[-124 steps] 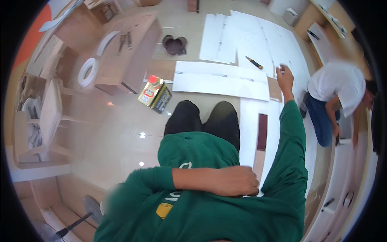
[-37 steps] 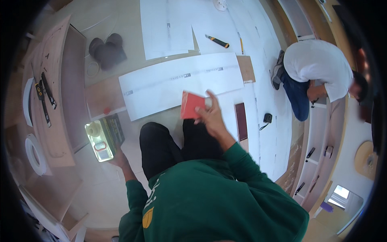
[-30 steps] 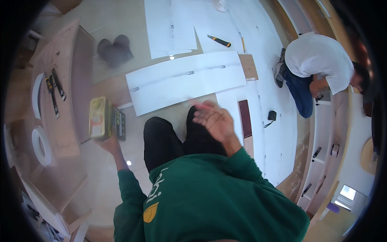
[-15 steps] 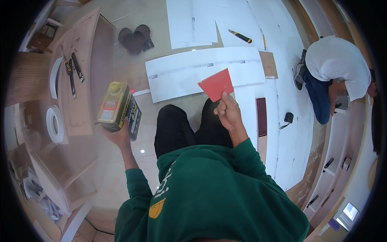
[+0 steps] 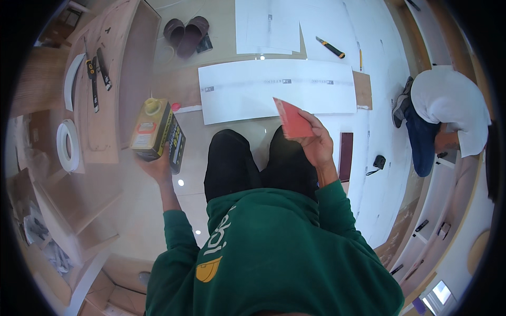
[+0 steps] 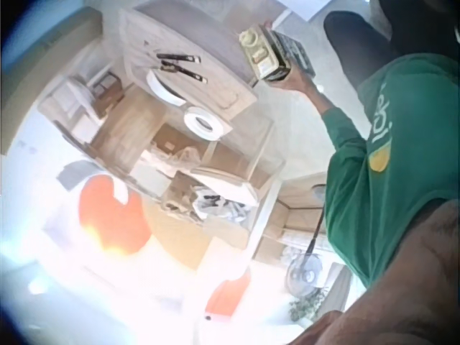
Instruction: The person kneels on the floor and assembles a wooden furniture component. They position a white panel, align a wooden frame, and use a cordless drill to fasten screws into the frame.
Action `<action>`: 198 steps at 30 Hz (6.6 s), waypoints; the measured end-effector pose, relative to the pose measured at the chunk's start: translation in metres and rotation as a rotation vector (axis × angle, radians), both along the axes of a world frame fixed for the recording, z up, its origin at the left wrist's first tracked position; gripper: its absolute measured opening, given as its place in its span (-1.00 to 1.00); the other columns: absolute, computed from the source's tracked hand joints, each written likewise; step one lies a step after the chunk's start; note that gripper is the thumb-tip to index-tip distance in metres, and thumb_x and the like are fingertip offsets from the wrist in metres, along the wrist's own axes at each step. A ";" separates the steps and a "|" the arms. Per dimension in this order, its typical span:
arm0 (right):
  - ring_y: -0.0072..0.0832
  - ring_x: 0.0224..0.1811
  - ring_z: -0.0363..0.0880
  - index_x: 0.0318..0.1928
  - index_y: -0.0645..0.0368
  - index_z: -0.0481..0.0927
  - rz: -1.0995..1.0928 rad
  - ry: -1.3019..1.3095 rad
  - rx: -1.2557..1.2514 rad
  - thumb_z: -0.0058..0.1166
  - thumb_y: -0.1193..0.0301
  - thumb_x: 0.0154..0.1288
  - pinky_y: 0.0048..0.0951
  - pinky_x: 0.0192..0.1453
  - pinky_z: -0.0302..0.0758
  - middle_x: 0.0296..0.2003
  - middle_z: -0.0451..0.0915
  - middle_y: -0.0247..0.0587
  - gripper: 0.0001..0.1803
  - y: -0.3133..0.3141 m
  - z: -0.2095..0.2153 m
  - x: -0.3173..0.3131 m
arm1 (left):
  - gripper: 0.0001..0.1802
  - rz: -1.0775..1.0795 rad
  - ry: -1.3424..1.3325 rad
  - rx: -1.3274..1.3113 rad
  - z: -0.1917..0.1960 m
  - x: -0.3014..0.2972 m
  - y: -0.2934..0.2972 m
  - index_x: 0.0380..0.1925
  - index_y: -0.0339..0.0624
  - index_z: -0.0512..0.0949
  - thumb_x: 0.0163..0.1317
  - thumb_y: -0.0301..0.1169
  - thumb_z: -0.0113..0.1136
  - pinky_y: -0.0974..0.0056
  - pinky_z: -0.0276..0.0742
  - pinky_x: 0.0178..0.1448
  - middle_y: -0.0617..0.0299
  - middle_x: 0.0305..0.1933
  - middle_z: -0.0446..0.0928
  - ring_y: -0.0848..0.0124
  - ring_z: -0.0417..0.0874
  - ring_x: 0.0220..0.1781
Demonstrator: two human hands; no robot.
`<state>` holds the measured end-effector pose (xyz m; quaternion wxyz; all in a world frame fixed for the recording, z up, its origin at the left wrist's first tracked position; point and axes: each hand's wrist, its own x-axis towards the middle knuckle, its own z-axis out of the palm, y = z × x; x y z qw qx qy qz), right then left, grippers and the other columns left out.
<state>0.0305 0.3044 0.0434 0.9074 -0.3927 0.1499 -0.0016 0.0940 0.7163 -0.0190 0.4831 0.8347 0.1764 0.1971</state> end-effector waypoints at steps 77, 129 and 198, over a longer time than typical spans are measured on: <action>-0.69 -0.71 0.36 -0.35 0.17 0.60 -0.037 0.541 -0.404 0.17 0.26 0.31 -0.57 -0.61 0.35 -0.49 0.58 -0.31 -0.77 -0.154 -0.069 0.176 | -0.67 -0.001 0.471 -1.106 -0.058 0.205 -0.095 0.08 -0.63 0.28 0.41 -0.56 -0.14 0.04 0.64 0.23 -0.29 0.09 0.41 -0.03 0.55 0.13; -0.49 -0.40 0.44 0.07 0.26 0.47 -0.657 0.272 -0.644 -0.12 0.32 0.48 -0.43 -0.26 0.43 -0.08 0.64 0.03 -0.68 -0.259 -0.011 -0.209 | -0.14 -1.187 0.244 0.725 -0.129 0.050 -0.243 0.38 -0.06 0.22 0.07 -0.30 0.40 -0.13 0.03 0.51 0.07 0.47 0.18 0.01 0.08 0.53; -0.36 -0.13 0.63 0.22 0.35 0.43 -0.099 0.674 -0.530 0.04 0.29 0.42 -0.41 -0.13 0.59 -0.07 0.59 -0.09 -0.51 -0.136 -0.144 -0.088 | -0.69 -1.015 0.376 0.844 0.051 0.114 -0.236 -0.23 -0.14 0.49 0.11 -0.24 0.31 -0.07 0.55 -0.17 -0.10 -0.39 0.62 -0.09 0.65 -0.30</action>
